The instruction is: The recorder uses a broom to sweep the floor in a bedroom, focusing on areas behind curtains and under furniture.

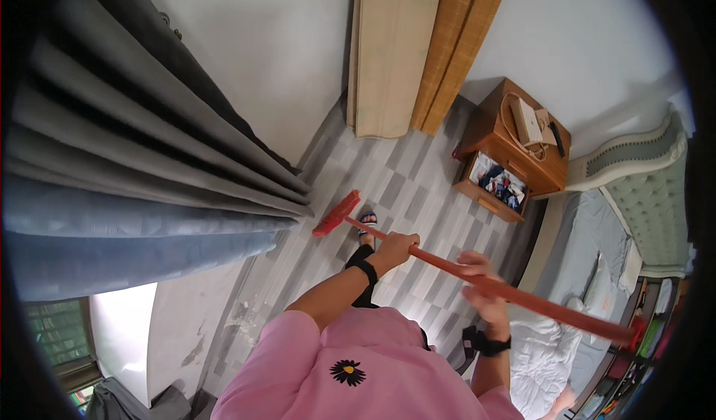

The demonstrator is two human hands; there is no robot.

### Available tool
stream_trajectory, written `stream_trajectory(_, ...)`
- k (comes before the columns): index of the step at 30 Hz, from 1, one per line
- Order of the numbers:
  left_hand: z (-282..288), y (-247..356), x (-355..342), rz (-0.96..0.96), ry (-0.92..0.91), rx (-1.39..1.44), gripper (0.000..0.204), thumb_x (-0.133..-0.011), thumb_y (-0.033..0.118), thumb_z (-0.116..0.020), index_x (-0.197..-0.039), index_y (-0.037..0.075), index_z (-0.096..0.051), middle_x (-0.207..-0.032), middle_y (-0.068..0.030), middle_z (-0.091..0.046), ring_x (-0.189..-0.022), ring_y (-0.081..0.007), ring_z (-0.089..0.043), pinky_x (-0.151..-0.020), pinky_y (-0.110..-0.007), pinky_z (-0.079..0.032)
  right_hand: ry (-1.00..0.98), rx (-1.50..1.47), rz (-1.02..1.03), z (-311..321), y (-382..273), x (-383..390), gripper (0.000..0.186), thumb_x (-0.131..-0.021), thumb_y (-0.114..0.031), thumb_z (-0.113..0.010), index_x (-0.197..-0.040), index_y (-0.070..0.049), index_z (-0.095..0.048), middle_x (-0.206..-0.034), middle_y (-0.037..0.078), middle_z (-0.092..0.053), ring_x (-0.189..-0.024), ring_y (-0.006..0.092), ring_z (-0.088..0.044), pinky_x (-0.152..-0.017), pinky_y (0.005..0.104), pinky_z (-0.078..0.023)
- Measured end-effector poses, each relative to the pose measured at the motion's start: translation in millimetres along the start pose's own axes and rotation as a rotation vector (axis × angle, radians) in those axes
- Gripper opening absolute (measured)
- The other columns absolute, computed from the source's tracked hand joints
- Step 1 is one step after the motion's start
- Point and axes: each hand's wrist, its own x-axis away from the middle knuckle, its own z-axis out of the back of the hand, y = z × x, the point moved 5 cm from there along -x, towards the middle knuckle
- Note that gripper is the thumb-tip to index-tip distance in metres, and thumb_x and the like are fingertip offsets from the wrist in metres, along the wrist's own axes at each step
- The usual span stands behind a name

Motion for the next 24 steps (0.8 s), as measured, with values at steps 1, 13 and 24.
stream_trajectory(1,1.7,-4.6,-19.5,0.028,0.011,0.004,0.007,-0.078,0.007,-0.056,-0.084,0.01,-0.058,-0.067,-0.0144,-0.061,-0.07,-0.0362,-0.06,-0.065,-0.047,-0.044,0.098,-0.105,0.055,18.0,-17.7,-9.1,0.026,-0.075,-0.01,-0.07,-0.099,-0.01,-0.059,-0.103,0.011,-0.059,-0.103,0.025,-0.056,-0.094,0.0414,-0.041)
stream_trajectory(13,88.7,-150.9,-243.3,0.133,0.376,-0.036,0.001,-0.071,0.008,-0.061,-0.071,0.008,-0.061,-0.069,-0.0137,-0.062,-0.073,-0.0347,-0.059,-0.067,-0.046,-0.044,0.418,-0.477,0.575,152.7,-112.5,-241.3,0.032,-0.097,-0.024,-0.043,-0.069,-0.014,-0.032,-0.041,-0.004,-0.026,-0.032,0.0066,-0.02,-0.03,0.0214,-0.027)
stream_trajectory(24,208.1,-224.7,-401.8,0.149,0.439,-0.01,0.011,-0.066,0.001,-0.064,-0.075,0.007,-0.06,-0.074,-0.0113,-0.062,-0.078,-0.0327,-0.055,-0.071,-0.042,-0.043,0.507,-0.386,0.429,130.2,-27.8,-463.3,0.04,-0.099,-0.026,-0.037,-0.062,-0.015,-0.026,-0.048,-0.003,-0.02,-0.043,0.0091,-0.019,-0.045,0.0248,-0.027)
